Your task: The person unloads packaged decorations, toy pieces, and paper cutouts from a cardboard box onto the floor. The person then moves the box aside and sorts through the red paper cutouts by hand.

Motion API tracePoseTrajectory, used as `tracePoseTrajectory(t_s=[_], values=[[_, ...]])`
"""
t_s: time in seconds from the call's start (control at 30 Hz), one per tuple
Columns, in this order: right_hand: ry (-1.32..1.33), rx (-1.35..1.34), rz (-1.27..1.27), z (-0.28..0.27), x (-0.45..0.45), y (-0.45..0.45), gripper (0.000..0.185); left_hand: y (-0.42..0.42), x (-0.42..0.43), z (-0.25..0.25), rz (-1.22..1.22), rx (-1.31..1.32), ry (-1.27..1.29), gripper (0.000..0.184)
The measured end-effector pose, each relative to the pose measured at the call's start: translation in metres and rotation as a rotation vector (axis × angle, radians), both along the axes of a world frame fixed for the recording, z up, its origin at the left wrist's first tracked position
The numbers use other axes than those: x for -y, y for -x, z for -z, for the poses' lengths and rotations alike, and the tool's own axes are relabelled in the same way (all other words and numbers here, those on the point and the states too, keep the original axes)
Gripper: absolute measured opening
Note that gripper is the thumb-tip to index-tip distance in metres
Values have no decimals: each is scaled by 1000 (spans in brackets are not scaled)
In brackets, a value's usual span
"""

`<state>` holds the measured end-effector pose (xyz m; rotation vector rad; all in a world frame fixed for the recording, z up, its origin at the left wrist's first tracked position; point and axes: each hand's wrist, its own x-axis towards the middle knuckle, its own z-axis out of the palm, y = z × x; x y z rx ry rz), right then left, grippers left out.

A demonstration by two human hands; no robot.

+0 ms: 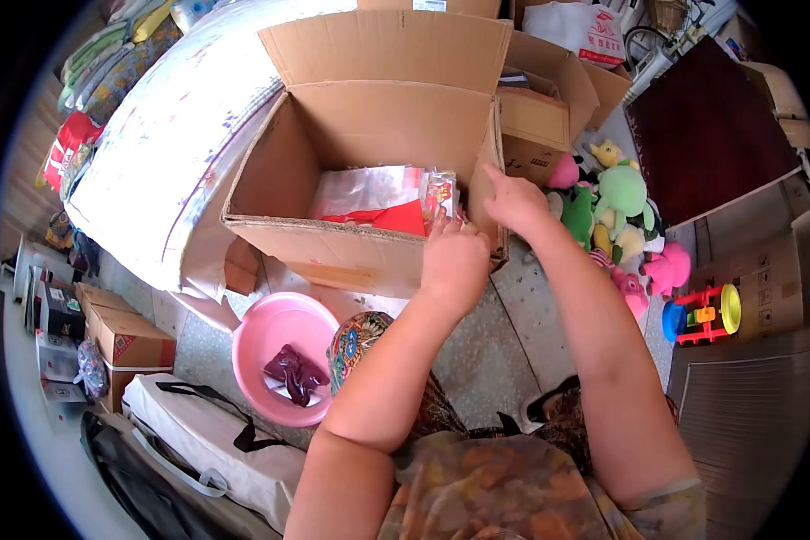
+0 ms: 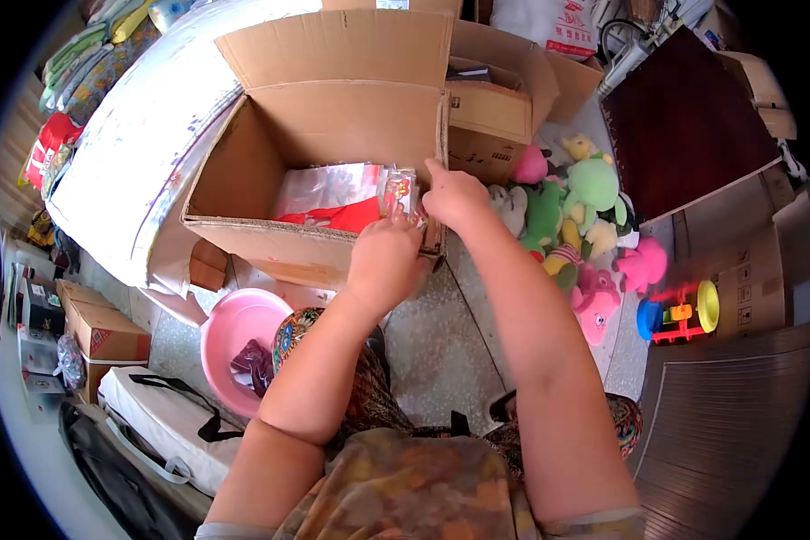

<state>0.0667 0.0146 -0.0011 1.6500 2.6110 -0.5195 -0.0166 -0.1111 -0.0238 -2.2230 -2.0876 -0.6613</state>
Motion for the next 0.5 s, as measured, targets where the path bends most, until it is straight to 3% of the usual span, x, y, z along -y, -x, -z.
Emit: tracePoseTrajectory(t_s=[0.2,0.4,0.43,0.5], values=[[-52,-17,-49,2,24,-24,51,-5,22,-23,65,-12,219,16],[22,-20,-91,-1,41,-55,42,-12,36,-24,224,-46,262,19],[12,-124,-95,13,44,-60,38,-10,41,-26,271,-48,284,20],[29,-49,-60,4,63,-63,37,-9,52,-25,329,-108,274,21]])
